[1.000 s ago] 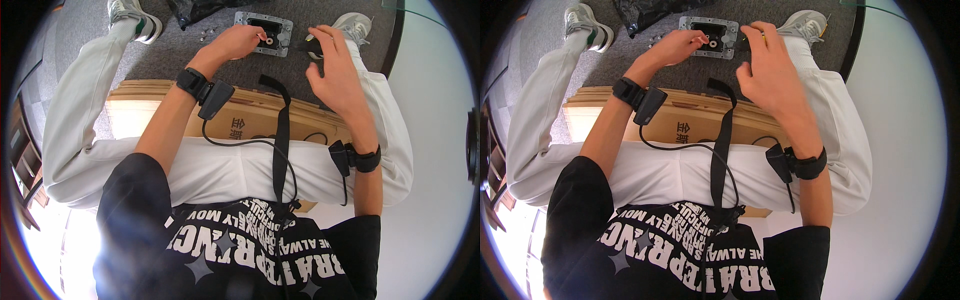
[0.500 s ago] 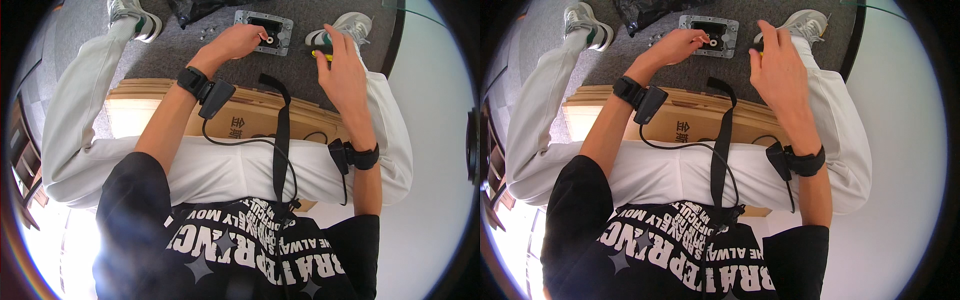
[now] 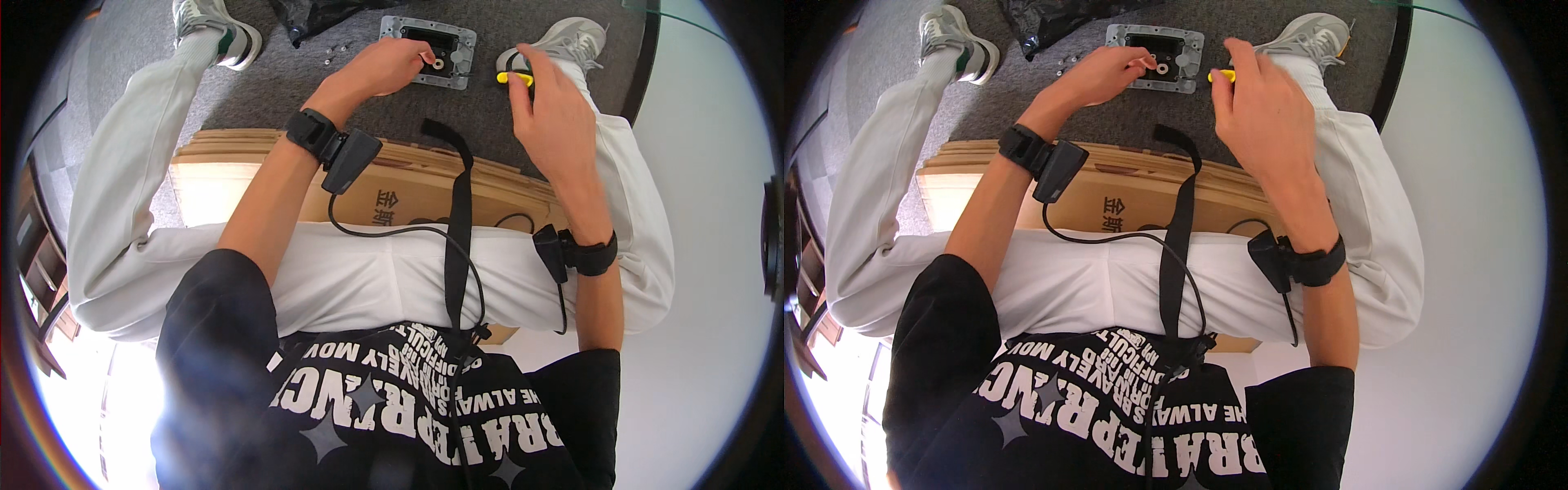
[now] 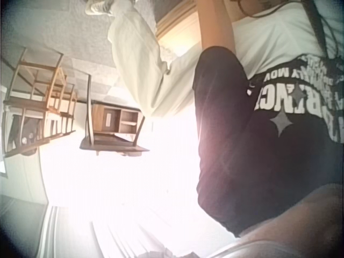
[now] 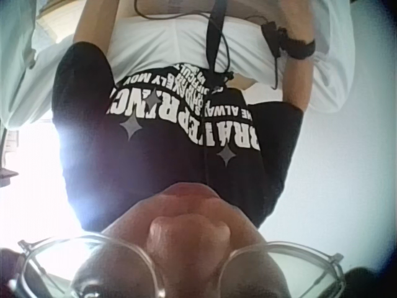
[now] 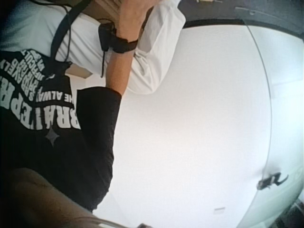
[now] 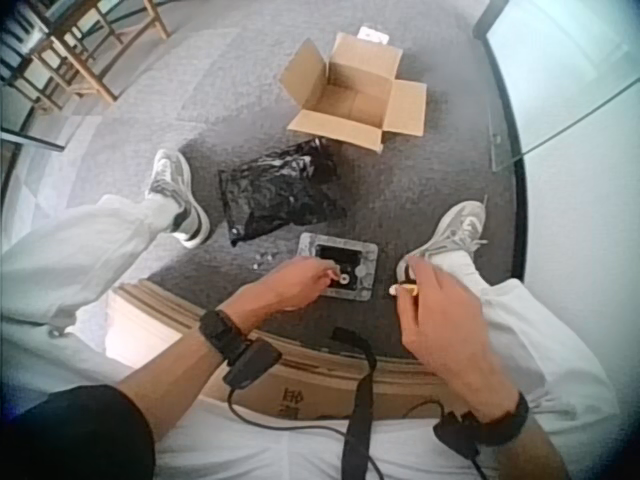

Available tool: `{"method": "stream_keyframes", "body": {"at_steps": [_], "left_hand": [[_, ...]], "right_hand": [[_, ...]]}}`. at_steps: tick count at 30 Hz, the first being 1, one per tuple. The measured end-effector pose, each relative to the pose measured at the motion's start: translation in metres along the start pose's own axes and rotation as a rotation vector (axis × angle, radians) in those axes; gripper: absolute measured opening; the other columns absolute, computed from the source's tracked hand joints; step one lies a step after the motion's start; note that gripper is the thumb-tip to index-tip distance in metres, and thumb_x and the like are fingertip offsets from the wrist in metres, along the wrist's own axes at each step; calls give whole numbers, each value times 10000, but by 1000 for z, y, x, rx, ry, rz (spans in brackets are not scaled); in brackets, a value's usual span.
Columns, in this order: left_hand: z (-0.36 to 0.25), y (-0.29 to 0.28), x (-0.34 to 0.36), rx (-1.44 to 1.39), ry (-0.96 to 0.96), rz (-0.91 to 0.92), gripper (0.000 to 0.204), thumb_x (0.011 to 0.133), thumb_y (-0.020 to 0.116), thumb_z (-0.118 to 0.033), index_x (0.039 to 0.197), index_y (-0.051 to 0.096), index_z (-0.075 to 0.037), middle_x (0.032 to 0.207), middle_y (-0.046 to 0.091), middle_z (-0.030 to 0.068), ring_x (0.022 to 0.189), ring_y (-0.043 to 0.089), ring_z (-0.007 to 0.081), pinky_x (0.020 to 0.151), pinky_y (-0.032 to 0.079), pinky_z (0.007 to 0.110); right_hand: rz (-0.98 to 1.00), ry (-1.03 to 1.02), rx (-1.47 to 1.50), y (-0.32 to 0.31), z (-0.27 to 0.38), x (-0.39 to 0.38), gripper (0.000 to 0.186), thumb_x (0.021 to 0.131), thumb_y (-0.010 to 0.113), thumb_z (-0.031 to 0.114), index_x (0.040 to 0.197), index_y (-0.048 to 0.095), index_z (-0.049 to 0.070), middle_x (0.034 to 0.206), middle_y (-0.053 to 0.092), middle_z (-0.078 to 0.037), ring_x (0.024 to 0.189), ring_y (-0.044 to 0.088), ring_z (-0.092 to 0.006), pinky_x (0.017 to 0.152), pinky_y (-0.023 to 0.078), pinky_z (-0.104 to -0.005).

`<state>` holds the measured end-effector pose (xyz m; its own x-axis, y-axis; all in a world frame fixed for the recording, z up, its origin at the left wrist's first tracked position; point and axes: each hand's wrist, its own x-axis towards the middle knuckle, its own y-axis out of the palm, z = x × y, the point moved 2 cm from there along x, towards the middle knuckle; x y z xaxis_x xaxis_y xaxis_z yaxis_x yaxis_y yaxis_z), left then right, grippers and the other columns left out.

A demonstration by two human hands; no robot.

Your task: The person picks up several small screws and places them into holes on a metal baseplate, then uses a screwdriver to tighten them. The person subsequently picks up a metal housing and a internal sensor assembly, placing the assembly inside the housing before setting the unit back onto the baseplate to check the fit.

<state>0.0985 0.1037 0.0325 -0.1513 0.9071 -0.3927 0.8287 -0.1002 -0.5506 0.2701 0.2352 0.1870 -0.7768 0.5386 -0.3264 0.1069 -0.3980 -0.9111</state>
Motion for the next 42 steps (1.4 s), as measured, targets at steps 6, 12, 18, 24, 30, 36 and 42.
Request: {"method": "stream_keyframes", "body": {"at_steps": [6, 12, 18, 24, 30, 36, 42], "left_hand": [[2, 1, 3, 16, -55, 52, 274, 1019, 495, -178, 1219, 649, -73, 1058, 712, 143, 988, 677, 329, 846, 526, 426], [4, 2, 1, 19, -36, 33, 276, 1034, 479, -190, 1210, 654, -72, 1058, 714, 141, 966, 675, 329, 838, 528, 430], [7, 4, 4, -12, 2, 11, 270, 1033, 487, -199, 1207, 657, -81, 1051, 716, 142, 925, 679, 321, 812, 530, 421], [1, 3, 5, 3, 1, 12, 265, 1028, 492, -196, 1198, 661, -81, 1033, 721, 131, 889, 680, 309, 793, 526, 416], [2, 4, 7, 8, -20, 24, 260, 1019, 500, -185, 1197, 663, -88, 1022, 722, 126, 870, 677, 296, 782, 523, 406], [-4, 3, 9, 39, 68, -34, 261, 1013, 506, -179, 1199, 667, -95, 972, 720, 125, 792, 669, 275, 719, 519, 397], [-12, 3, 7, 50, 46, -111, 291, 974, 466, -140, 1134, 708, -111, 950, 724, 153, 858, 687, 353, 784, 538, 474]], "right_hand": [[-401, -342, 142, 9, 2, -1, 474, 978, 604, 313, 1346, 523, 26, 1216, 616, -192, 1034, 643, -349, 786, 537, -436], [-348, -112, -105, 4, -6, -2, 412, 1006, 578, 266, 1362, 535, 63, 792, 716, -91, 607, 677, -295, 494, 510, -364], [-312, -325, 83, -2, 2, -2, 378, 918, 636, 128, 1290, 596, 72, 1051, 665, -105, 998, 628, -302, 842, 518, -372], [-277, -435, 374, 11, 4, -3, 375, 933, 636, 195, 1291, 603, 88, 1125, 643, -112, 1056, 611, -295, 896, 503, -391], [105, 201, -165, -7, 14, -1, 430, 999, 549, 446, 1255, 617, 107, 1143, 668, -170, 881, 704, -277, 686, 555, -401], [-348, -192, 72, 12, -2, -8, 378, 942, 622, 249, 1268, 562, 68, 974, 633, -157, 856, 665, -320, 704, 553, -396], [-446, -384, 325, 17, 2, -10, 402, 928, 641, 237, 1270, 538, 54, 934, 623, -143, 813, 653, -358, 660, 545, -418]]}}
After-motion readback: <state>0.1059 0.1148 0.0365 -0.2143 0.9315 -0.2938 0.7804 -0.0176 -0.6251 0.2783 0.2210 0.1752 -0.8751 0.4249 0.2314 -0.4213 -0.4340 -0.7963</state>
